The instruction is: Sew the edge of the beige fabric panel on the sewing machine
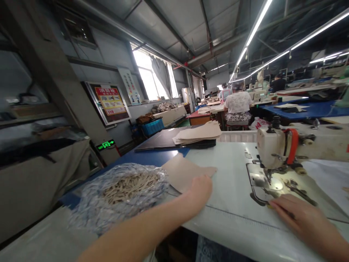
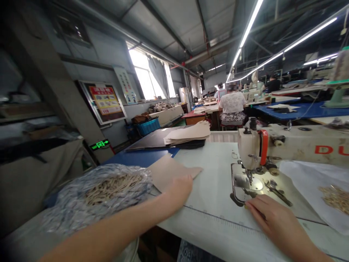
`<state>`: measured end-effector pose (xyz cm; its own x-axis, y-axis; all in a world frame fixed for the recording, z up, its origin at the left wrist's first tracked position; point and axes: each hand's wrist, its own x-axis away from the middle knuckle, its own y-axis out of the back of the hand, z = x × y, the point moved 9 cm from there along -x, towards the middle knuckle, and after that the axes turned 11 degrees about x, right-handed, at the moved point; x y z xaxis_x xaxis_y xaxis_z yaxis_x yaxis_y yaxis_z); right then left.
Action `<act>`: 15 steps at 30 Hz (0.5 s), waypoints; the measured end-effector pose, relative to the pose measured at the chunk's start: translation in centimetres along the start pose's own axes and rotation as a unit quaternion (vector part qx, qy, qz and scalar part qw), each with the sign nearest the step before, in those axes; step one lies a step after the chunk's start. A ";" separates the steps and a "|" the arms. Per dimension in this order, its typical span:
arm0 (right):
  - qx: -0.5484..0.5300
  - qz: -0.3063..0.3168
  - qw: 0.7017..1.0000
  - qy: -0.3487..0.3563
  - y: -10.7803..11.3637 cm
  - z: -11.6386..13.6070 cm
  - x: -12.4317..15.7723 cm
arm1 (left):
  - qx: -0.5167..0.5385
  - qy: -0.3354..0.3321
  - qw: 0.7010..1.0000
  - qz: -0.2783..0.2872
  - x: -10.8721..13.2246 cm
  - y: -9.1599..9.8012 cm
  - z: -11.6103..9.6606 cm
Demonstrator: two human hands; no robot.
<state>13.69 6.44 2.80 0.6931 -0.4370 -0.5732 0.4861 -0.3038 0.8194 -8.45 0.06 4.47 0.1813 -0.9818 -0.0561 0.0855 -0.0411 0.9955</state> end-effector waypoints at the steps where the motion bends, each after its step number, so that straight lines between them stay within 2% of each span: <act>1: 0.002 -0.002 1.000 0.005 -0.1 -0.1 0.0 | -0.004 -0.027 1.000 0.001 0.8 -0.3 -2.4; 3: -0.001 -0.007 1.000 0.017 -0.2 -0.1 0.1 | 0.000 -0.086 0.996 -0.002 2.5 -0.7 -7.1; 6: -0.026 0.003 0.999 0.024 -0.8 -0.2 0.0 | 0.053 -0.252 0.966 -0.026 4.5 -0.3 -14.5; 8: -0.061 0.046 0.997 -0.004 -2.2 -0.7 0.0 | 0.112 -0.308 0.945 -0.016 4.8 -0.1 -17.4; 10: -0.094 0.096 0.991 -0.020 -4.0 -0.6 0.0 | 0.144 -0.319 0.937 0.008 4.4 -0.2 -18.5; 12: -0.096 0.123 0.988 0.005 -5.0 0.2 0.0 | 0.148 -0.336 0.930 -0.001 4.7 0.4 -18.3; 14: -0.068 0.129 0.989 0.034 -5.4 1.2 -0.1 | 0.150 -0.365 0.918 -0.046 6.2 2.0 -16.4; 15: -0.053 0.131 0.989 0.041 -5.3 1.6 -0.1 | 0.158 -0.366 0.914 -0.073 7.1 3.0 -14.5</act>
<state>10.20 6.79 -1.51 0.8412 -0.4185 -0.3423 0.3333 -0.0971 0.9378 7.28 -4.40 5.95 -0.5227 -0.8182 -0.2393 -0.2526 -0.1195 0.9602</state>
